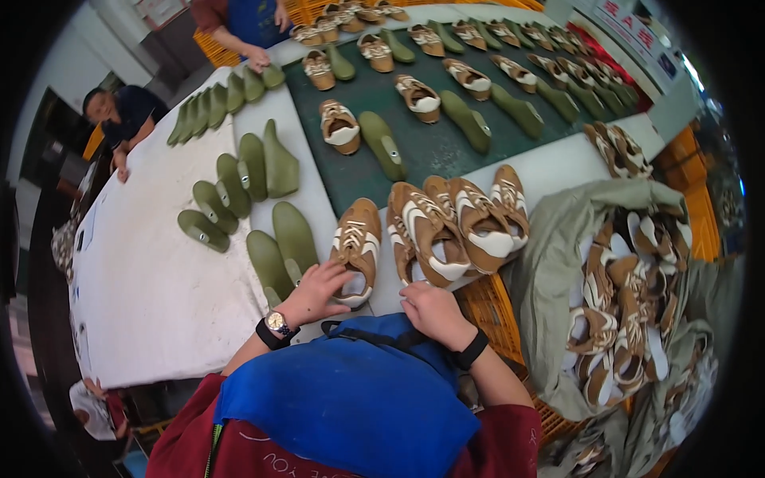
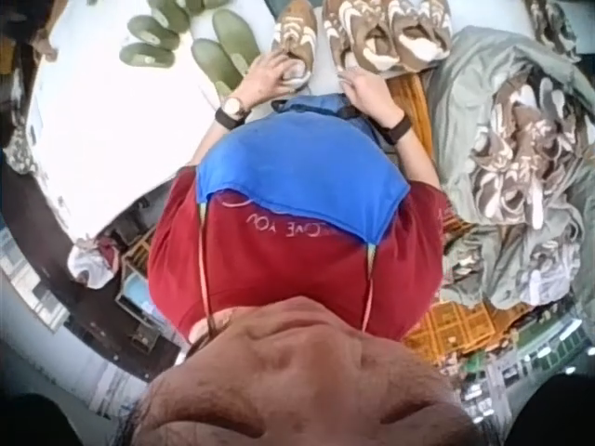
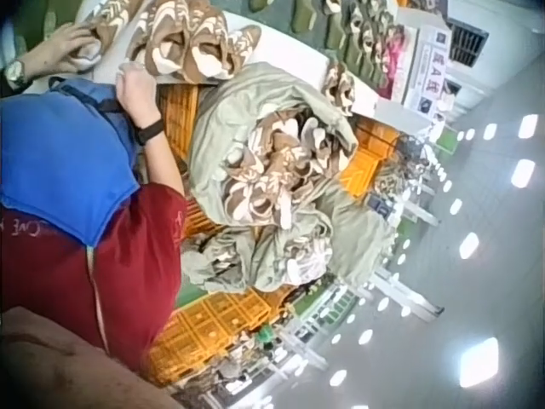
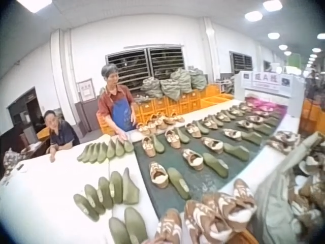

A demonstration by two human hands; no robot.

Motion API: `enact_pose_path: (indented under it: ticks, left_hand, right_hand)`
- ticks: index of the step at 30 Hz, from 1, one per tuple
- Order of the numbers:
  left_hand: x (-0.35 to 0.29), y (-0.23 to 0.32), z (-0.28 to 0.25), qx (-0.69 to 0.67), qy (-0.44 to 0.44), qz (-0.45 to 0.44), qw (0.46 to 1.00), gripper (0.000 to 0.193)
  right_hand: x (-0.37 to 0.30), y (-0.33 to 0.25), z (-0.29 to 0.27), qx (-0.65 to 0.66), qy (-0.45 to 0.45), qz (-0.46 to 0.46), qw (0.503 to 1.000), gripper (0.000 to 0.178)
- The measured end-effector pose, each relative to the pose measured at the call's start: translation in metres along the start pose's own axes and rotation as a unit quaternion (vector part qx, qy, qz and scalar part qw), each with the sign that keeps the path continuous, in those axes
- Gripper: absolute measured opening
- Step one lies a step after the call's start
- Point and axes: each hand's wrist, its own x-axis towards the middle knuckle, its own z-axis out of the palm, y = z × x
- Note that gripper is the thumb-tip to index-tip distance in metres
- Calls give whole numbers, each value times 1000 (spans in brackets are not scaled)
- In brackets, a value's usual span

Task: The recorder is organizing shoes and shoe lasts on a conveyor belt and workbench in a factory setting.

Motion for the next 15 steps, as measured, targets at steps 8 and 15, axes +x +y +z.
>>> enact_pose_path:
  ticks: [8,15]
  left_hand:
    - [30,12,28,39,-213,-45,975,43]
    - [94,29,25,17,-219,11,975,64]
  right_hand:
    - [-18,22,-24,-47,248,139,957,30]
    - [-4,48,-15,-56,151,125,979,26]
